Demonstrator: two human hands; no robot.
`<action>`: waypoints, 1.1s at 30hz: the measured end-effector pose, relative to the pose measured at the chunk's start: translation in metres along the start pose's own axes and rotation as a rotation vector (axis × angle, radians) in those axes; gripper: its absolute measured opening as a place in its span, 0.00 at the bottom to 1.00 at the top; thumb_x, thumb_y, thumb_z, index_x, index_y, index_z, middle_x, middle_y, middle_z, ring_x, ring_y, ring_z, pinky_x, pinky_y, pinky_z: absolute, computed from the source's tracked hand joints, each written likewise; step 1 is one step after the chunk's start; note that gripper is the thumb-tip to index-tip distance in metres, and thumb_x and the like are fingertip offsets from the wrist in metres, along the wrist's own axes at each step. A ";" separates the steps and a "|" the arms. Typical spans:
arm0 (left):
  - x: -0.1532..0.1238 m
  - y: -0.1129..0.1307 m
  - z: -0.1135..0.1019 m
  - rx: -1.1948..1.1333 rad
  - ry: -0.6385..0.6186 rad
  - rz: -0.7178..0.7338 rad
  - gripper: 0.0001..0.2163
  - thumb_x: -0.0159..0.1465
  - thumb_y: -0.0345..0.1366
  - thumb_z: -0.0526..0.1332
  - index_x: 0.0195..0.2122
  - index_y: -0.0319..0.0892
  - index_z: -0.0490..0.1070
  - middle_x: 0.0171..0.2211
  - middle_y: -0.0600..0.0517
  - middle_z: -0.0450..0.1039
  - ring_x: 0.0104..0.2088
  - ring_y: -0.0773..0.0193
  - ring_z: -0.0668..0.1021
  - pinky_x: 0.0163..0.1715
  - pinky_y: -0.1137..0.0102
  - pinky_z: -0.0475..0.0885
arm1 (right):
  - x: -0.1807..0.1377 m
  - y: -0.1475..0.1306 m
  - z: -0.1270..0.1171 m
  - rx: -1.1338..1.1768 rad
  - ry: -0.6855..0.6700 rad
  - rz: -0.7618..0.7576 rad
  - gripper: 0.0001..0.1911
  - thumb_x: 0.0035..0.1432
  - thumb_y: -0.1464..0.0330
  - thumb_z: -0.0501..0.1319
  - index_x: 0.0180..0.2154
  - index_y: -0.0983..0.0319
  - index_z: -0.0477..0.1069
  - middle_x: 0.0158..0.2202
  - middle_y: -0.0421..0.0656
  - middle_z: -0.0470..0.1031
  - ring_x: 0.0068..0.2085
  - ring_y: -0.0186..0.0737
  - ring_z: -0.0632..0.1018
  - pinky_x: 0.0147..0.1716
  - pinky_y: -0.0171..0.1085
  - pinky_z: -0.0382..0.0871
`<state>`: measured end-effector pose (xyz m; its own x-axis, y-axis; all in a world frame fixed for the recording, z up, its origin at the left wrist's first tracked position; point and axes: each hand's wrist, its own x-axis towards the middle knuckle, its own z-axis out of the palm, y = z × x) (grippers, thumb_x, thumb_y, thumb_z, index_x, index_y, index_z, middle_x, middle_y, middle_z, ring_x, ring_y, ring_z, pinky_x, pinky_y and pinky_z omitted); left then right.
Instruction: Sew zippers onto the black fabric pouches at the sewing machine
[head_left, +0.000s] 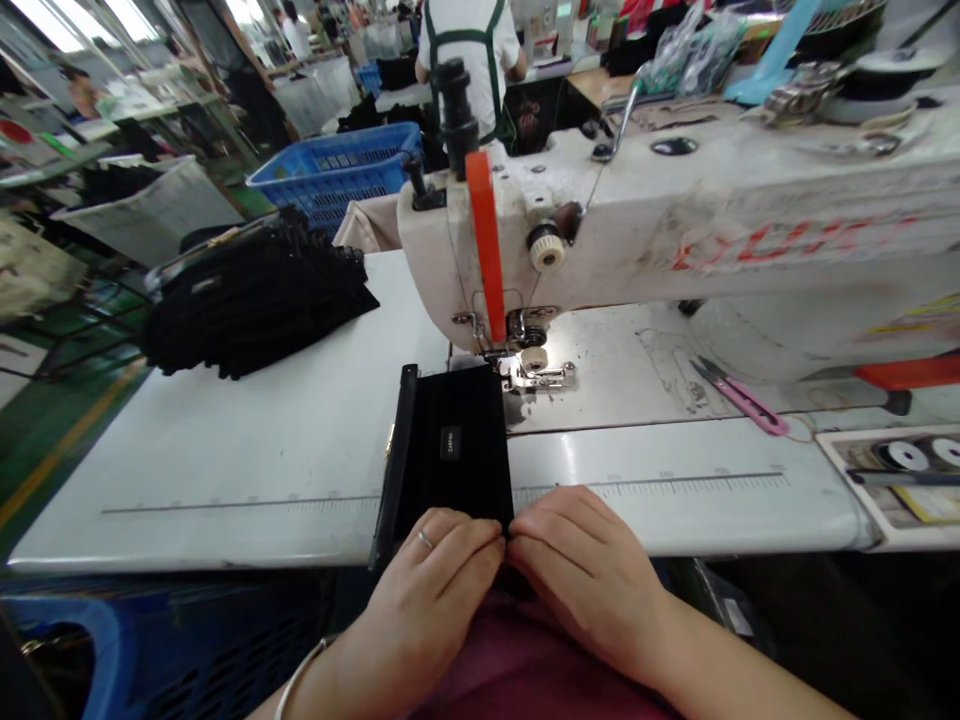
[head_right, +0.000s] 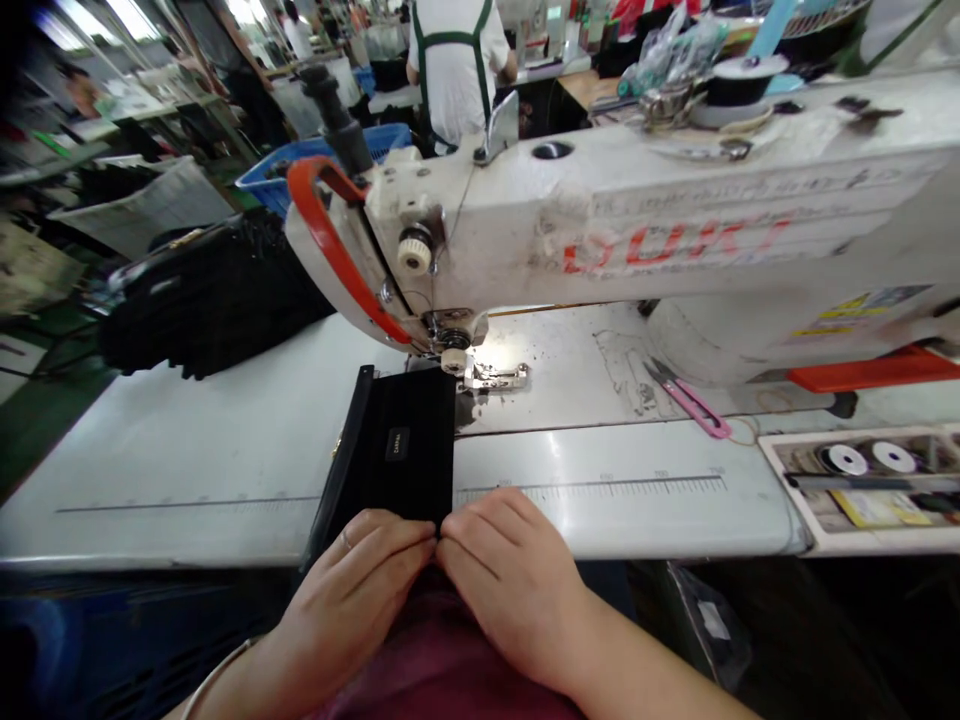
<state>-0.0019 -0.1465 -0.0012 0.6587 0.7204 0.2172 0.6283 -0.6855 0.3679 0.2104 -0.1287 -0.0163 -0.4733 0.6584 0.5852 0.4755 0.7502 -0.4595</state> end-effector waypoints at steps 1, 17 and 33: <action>0.000 0.001 -0.006 0.028 -0.044 0.014 0.12 0.68 0.25 0.55 0.51 0.38 0.71 0.48 0.47 0.73 0.46 0.60 0.74 0.51 0.63 0.72 | 0.000 0.000 0.000 -0.003 0.022 -0.013 0.06 0.65 0.75 0.58 0.36 0.65 0.73 0.37 0.42 0.78 0.39 0.37 0.75 0.43 0.38 0.69; 0.038 -0.020 -0.025 0.159 -0.122 0.182 0.19 0.67 0.39 0.60 0.56 0.35 0.68 0.57 0.44 0.70 0.60 0.52 0.69 0.59 0.55 0.71 | 0.002 0.004 -0.009 0.015 -0.042 -0.068 0.08 0.65 0.74 0.57 0.37 0.64 0.75 0.38 0.42 0.79 0.43 0.37 0.77 0.47 0.38 0.73; 0.057 -0.052 -0.017 0.074 -0.019 0.281 0.06 0.69 0.29 0.57 0.43 0.38 0.73 0.49 0.50 0.75 0.55 0.63 0.73 0.63 0.64 0.66 | 0.034 0.026 -0.019 0.102 -0.223 -0.031 0.09 0.65 0.75 0.56 0.45 0.66 0.73 0.39 0.45 0.78 0.44 0.40 0.77 0.48 0.40 0.73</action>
<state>-0.0041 -0.0683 0.0074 0.8185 0.4995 0.2838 0.4480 -0.8642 0.2290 0.2211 -0.0884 0.0047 -0.6437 0.6234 0.4438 0.3861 0.7653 -0.5150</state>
